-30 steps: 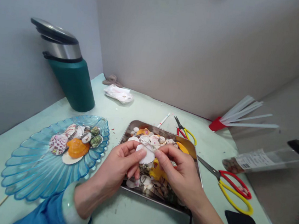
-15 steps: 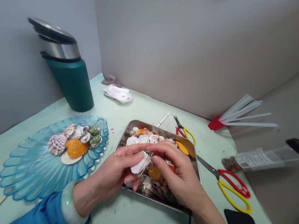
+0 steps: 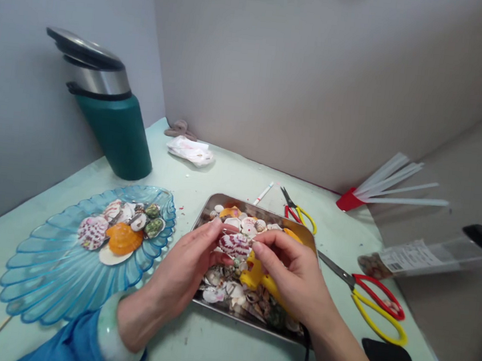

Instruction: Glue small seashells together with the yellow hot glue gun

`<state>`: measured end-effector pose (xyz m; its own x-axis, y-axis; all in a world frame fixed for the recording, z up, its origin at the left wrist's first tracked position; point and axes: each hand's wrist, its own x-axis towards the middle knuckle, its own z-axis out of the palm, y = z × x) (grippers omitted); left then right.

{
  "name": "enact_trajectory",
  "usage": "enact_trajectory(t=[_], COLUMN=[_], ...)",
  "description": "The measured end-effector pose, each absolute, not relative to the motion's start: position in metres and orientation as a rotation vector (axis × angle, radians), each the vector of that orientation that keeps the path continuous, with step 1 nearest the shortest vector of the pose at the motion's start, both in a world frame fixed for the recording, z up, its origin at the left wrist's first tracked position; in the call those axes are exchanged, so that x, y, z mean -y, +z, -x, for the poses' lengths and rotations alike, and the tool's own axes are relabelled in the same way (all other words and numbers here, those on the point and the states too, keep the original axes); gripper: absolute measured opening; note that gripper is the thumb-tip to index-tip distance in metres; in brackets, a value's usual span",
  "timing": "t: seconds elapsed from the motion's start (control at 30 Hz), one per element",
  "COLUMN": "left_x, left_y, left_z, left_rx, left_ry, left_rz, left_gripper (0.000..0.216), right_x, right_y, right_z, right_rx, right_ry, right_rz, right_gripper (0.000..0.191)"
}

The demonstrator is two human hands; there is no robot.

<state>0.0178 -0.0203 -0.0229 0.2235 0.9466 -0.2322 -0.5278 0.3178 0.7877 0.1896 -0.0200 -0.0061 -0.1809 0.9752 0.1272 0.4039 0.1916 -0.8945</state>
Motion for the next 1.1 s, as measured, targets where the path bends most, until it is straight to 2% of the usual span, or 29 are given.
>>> enact_trajectory(t=[0.13, 0.43, 0.8, 1.1], left_x=[0.021, 0.022, 0.022, 0.022], left_y=[-0.024, -0.028, -0.029, -0.028], left_z=[-0.017, -0.017, -0.018, -0.017], left_rx=[-0.857, -0.895, -0.945, -0.966], left_ry=[1.126, 1.074, 1.088, 1.070], left_rz=[-0.640, -0.738, -0.813, -0.842], left_gripper=[0.022, 0.025, 0.023, 0.024], right_x=[0.019, 0.021, 0.024, 0.025], right_y=[-0.010, -0.008, -0.012, -0.016], right_z=[-0.189, -0.183, -0.181, -0.179], right_rx=[1.687, 1.720, 1.912, 1.946], right_ry=[0.986, 0.977, 0.654, 0.567], right_rz=[1.352, 1.366, 1.306, 1.280], right_gripper=[0.018, 0.017, 0.014, 0.015])
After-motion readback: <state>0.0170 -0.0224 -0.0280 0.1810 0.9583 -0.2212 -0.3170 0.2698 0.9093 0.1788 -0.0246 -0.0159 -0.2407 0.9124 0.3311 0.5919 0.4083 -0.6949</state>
